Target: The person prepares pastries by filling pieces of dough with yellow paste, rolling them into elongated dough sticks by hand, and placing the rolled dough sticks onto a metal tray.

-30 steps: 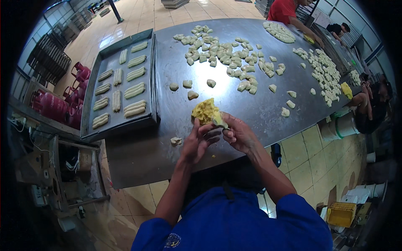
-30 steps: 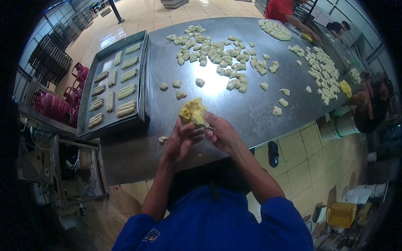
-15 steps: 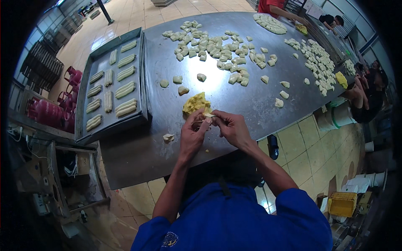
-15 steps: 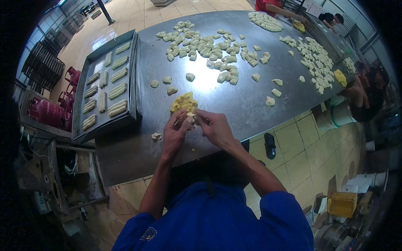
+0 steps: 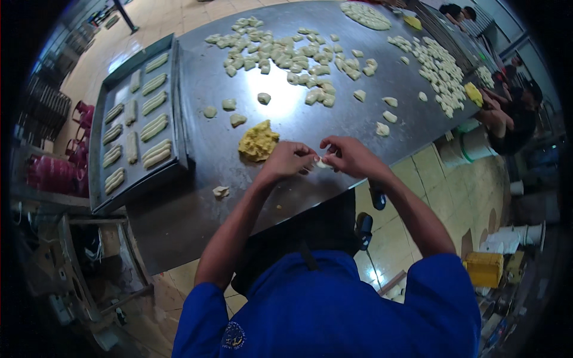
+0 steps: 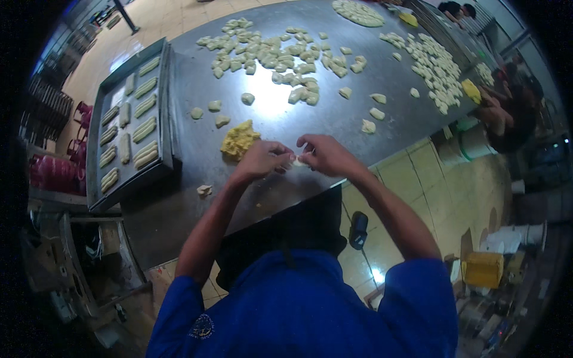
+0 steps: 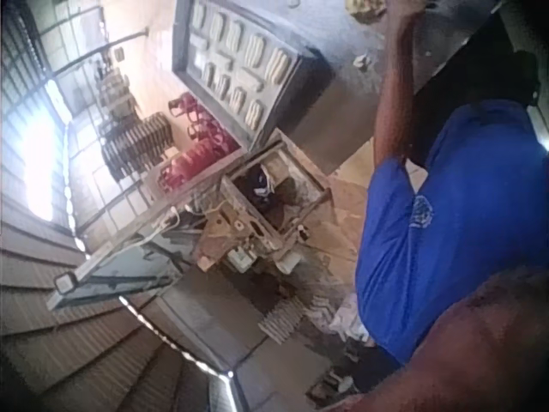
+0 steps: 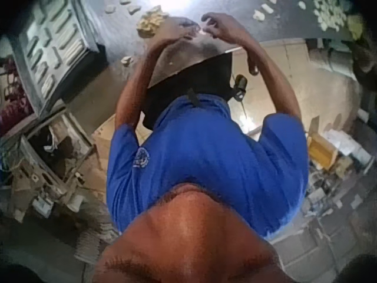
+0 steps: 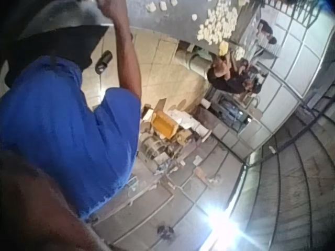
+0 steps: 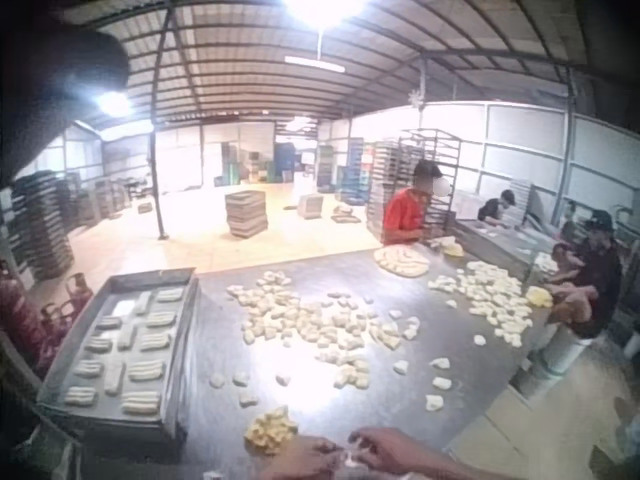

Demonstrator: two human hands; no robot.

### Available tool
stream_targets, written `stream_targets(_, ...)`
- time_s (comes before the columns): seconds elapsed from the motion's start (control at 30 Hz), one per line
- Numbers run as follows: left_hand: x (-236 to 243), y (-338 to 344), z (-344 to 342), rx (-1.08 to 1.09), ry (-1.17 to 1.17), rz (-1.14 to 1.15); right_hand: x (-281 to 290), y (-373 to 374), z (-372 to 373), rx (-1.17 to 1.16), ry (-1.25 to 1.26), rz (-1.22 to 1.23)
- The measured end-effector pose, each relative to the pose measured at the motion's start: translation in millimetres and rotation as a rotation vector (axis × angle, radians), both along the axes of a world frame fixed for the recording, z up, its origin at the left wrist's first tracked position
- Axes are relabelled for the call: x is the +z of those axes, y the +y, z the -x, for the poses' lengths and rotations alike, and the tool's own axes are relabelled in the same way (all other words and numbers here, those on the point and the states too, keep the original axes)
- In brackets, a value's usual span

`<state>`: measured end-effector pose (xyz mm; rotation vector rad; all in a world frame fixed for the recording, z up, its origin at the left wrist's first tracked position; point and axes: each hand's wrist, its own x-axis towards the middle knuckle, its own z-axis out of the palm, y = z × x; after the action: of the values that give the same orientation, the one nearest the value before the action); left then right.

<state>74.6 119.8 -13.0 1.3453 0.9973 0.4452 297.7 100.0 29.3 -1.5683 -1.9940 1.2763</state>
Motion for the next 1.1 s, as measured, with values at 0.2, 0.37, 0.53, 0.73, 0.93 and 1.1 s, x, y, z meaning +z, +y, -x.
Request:
stream_targets(0.2, -33.9, 38.4, -35.5, -0.104, 0.673, -0.439, -48.6, 18.7, -31.9, -0.069, -0.595, -0.153)
stream_targets(0.37, -47.6, 32.1, -29.0, -0.094, 0.599, -0.511, -68.2, 20.6, -68.6, -0.167, -0.428, -0.131)
stream_targets(0.53, -38.3, 47.3, -31.0, -0.158, 0.536, -0.387, -65.2, 31.1, -66.2, -0.094, -0.410, -0.037)
stream_targets(0.73, -35.7, 45.1, -47.4, -0.210, 0.837, -0.584, -60.1, 21.5, -56.7, -0.113, -0.467, -0.125)
stream_targets(0.93, -41.2, 43.0, -47.9, -0.187, 0.780, -0.599, -64.8, 19.6, -60.3, -0.165, -0.392, -0.144)
stream_targets(1.1, -39.5, 41.2, -50.6, -0.115, 0.809, -0.597, -69.3, 19.5, -68.5, -0.154, -0.387, -0.183)
